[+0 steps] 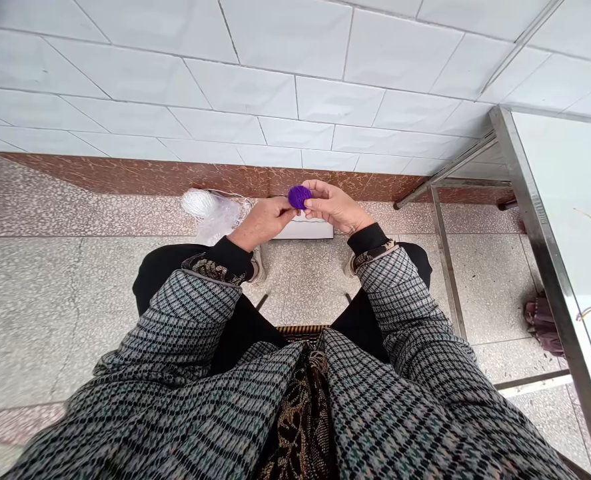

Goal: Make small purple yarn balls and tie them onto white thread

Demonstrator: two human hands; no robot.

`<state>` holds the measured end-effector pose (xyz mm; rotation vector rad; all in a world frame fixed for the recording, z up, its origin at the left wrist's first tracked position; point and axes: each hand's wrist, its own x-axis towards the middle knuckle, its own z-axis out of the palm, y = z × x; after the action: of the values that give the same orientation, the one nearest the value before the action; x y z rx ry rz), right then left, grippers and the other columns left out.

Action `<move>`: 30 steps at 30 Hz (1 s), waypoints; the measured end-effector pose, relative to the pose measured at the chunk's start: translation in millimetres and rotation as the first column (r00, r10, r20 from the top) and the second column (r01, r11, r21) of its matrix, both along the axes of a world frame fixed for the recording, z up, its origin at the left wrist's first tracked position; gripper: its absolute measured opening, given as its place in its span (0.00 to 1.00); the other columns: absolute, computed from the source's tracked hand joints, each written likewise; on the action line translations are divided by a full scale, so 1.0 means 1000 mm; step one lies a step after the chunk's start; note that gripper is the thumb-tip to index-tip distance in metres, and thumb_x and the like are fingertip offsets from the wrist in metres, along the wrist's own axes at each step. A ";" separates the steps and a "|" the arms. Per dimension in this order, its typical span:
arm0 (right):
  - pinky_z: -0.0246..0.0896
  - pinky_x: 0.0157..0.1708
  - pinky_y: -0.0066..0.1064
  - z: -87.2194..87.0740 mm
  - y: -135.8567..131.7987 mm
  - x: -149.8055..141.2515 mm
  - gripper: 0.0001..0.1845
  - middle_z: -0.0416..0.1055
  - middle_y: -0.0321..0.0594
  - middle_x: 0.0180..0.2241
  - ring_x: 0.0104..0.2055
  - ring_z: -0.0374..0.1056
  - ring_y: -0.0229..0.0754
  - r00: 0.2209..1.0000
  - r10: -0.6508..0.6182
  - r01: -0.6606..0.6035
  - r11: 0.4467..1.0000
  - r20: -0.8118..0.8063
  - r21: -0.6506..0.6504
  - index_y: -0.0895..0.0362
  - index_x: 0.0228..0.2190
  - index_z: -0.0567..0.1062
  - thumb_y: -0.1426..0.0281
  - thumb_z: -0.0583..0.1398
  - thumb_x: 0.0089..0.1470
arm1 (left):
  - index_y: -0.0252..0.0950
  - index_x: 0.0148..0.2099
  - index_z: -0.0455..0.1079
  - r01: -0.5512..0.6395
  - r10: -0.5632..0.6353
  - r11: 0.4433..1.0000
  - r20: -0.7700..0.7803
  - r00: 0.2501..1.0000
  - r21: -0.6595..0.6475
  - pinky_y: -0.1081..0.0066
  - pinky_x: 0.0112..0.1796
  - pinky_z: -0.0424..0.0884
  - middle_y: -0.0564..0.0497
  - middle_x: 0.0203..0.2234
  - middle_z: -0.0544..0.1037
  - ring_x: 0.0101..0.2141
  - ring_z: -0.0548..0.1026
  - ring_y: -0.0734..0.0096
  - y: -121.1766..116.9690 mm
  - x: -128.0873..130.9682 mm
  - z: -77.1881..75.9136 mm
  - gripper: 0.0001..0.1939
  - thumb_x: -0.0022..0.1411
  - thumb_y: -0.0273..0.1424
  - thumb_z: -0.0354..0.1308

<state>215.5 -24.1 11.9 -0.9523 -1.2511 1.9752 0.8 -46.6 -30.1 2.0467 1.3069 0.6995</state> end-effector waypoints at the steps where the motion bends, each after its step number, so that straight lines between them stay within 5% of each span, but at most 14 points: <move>1: 0.74 0.37 0.28 -0.003 0.001 -0.002 0.33 0.74 0.34 0.38 0.34 0.71 0.34 0.999 -0.033 0.033 0.999 0.014 0.018 0.54 0.44 0.72 0.63 0.81 0.41 | 0.36 0.40 0.81 0.040 -0.040 0.999 -0.001 0.999 -0.002 0.66 0.41 0.72 0.46 0.36 0.86 0.37 0.80 0.63 -0.002 0.003 -0.001 0.11 0.71 0.28 0.56; 7: 0.70 0.33 0.28 -0.026 0.010 -0.008 0.20 0.74 0.34 0.36 0.35 0.70 0.37 0.905 -0.254 0.175 0.953 0.342 0.246 0.53 0.39 0.70 0.76 0.72 0.48 | 0.37 0.38 0.80 0.201 -0.201 0.980 -0.015 0.979 0.008 0.66 0.41 0.72 0.47 0.34 0.84 0.36 0.80 0.63 -0.010 0.012 0.003 0.11 0.71 0.28 0.56; 13: 0.66 0.26 0.27 -0.019 0.007 -0.001 0.17 0.74 0.33 0.30 0.28 0.66 0.36 0.834 -0.062 -0.049 0.981 0.549 0.186 0.54 0.37 0.74 0.82 0.71 0.50 | 0.37 0.39 0.80 0.060 -0.058 0.993 -0.028 0.998 0.098 0.64 0.43 0.73 0.46 0.36 0.83 0.38 0.79 0.62 -0.004 -0.002 0.007 0.10 0.70 0.28 0.56; 17: 0.68 0.27 0.26 -0.006 0.002 0.000 0.15 0.76 0.35 0.31 0.28 0.68 0.34 0.876 0.102 -0.146 0.988 0.472 0.057 0.55 0.36 0.76 0.83 0.70 0.51 | 0.37 0.38 0.79 -0.038 0.040 0.996 -0.022 0.999 0.086 0.63 0.46 0.74 0.45 0.38 0.85 0.40 0.80 0.61 0.002 -0.011 0.009 0.11 0.70 0.27 0.56; 20: 0.69 0.28 0.26 -0.001 0.001 0.002 0.15 0.76 0.34 0.32 0.28 0.68 0.34 0.952 0.157 -0.159 0.987 0.264 -0.013 0.55 0.41 0.76 0.76 0.72 0.53 | 0.37 0.38 0.79 -0.098 0.099 0.994 -0.023 0.995 0.050 0.63 0.46 0.73 0.45 0.39 0.86 0.41 0.81 0.60 0.005 -0.012 0.007 0.11 0.70 0.27 0.56; 26: 0.72 0.33 0.28 -0.008 0.006 0.003 0.32 0.71 0.32 0.33 0.32 0.71 0.36 0.996 -0.083 0.082 0.994 0.022 0.066 0.53 0.46 0.71 0.51 0.77 0.52 | 0.38 0.38 0.79 0.043 -0.043 0.999 -0.016 0.999 -0.004 0.67 0.39 0.71 0.48 0.33 0.85 0.35 0.79 0.63 0.000 0.003 -0.001 0.11 0.70 0.27 0.56; 30: 0.69 0.32 0.26 -0.021 0.011 -0.001 0.27 0.70 0.31 0.33 0.31 0.70 0.34 0.973 -0.211 0.196 0.969 0.093 0.151 0.51 0.43 0.67 0.53 0.76 0.57 | 0.38 0.38 0.80 0.239 -0.239 0.971 -0.052 0.970 -0.011 0.66 0.41 0.72 0.48 0.34 0.85 0.36 0.80 0.63 -0.006 0.013 -0.002 0.11 0.69 0.26 0.56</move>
<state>214.1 -12.7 -9.2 -1.0831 -1.2785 1.6735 13.9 -52.5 -32.4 2.1857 1.0633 0.5355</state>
